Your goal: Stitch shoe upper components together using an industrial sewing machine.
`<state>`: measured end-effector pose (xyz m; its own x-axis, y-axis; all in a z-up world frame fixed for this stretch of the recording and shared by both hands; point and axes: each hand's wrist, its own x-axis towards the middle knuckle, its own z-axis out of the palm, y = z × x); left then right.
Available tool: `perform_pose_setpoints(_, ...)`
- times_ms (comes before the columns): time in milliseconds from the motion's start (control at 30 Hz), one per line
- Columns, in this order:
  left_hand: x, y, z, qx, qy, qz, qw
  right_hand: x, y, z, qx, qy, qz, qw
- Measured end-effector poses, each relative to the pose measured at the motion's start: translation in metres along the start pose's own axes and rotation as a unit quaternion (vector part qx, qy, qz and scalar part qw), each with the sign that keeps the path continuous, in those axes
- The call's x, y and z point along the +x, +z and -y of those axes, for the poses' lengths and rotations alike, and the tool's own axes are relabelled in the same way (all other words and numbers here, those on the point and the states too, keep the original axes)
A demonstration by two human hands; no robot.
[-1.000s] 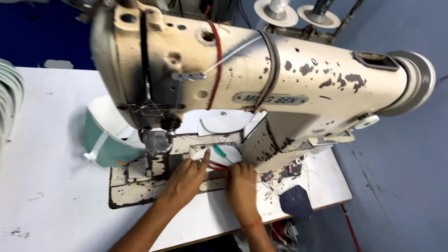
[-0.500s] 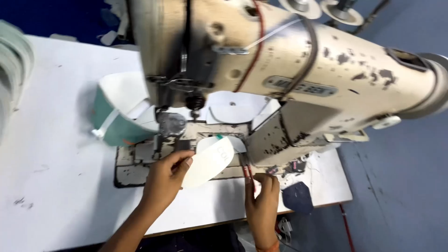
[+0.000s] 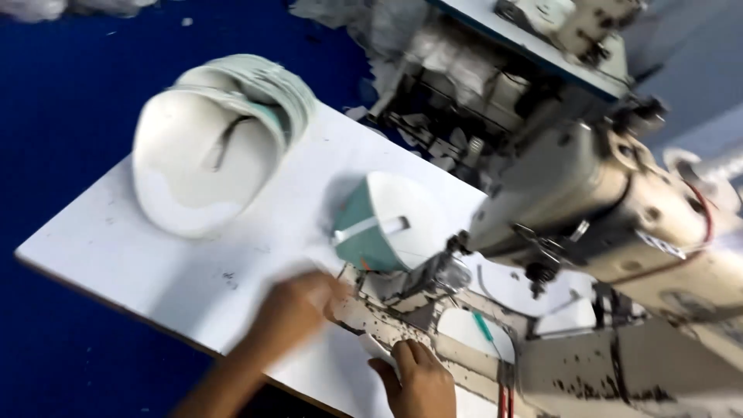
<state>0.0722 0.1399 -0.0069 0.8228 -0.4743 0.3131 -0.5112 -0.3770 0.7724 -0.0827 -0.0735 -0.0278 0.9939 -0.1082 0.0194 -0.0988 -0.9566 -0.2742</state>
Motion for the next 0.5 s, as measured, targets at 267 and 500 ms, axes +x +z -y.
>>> perform_pose_setpoints(267,0.028,-0.103,0.167,0.240,-0.352,-0.310,0.850,0.011,0.112,-0.055,-0.114,-0.030,0.076,0.990)
perform_pose_setpoints(500,0.014,-0.118,0.170,0.008,-0.346,-0.312,0.885,0.002,0.120,-0.045,-0.150,-0.035,0.079,0.985)
